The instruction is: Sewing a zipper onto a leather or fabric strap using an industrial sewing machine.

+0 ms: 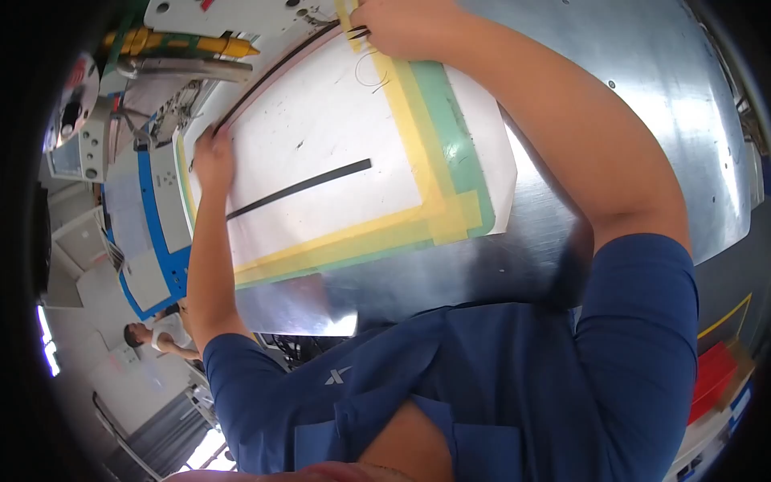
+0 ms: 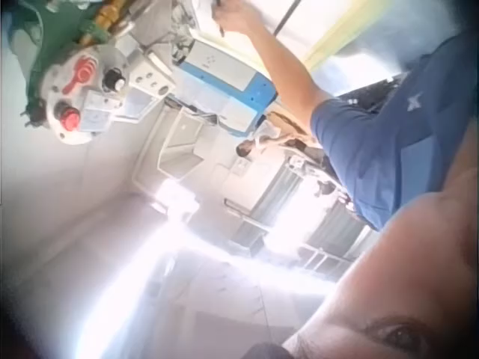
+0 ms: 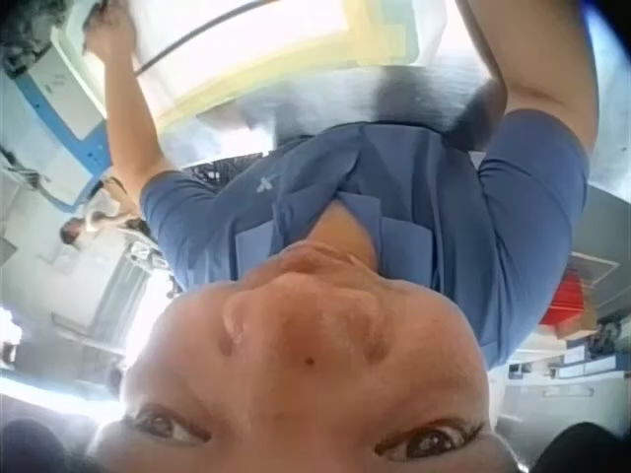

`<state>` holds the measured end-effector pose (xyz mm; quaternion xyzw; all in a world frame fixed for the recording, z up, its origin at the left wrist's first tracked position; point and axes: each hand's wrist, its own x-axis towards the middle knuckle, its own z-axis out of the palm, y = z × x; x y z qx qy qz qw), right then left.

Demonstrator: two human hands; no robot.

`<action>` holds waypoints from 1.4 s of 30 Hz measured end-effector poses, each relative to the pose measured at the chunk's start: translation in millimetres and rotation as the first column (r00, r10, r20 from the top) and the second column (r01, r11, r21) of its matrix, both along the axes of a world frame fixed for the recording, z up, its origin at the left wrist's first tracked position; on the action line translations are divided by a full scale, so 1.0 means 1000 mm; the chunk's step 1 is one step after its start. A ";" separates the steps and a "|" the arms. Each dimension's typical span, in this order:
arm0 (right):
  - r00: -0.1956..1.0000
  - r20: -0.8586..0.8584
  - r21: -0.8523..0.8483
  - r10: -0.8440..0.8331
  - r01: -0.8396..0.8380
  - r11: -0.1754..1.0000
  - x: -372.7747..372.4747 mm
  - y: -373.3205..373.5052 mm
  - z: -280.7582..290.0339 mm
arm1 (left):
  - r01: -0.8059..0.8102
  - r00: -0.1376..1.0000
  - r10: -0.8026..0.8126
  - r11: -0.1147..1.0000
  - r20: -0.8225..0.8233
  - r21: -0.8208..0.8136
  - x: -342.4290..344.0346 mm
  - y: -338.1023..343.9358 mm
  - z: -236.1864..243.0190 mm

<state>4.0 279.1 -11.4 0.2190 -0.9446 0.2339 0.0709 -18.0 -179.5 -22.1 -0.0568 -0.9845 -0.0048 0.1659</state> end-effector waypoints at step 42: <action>0.981 -0.169 0.125 0.098 -0.077 0.989 0.016 -0.062 0.006 | -0.178 0.818 0.574 0.214 0.024 0.960 0.306 -0.188 -0.018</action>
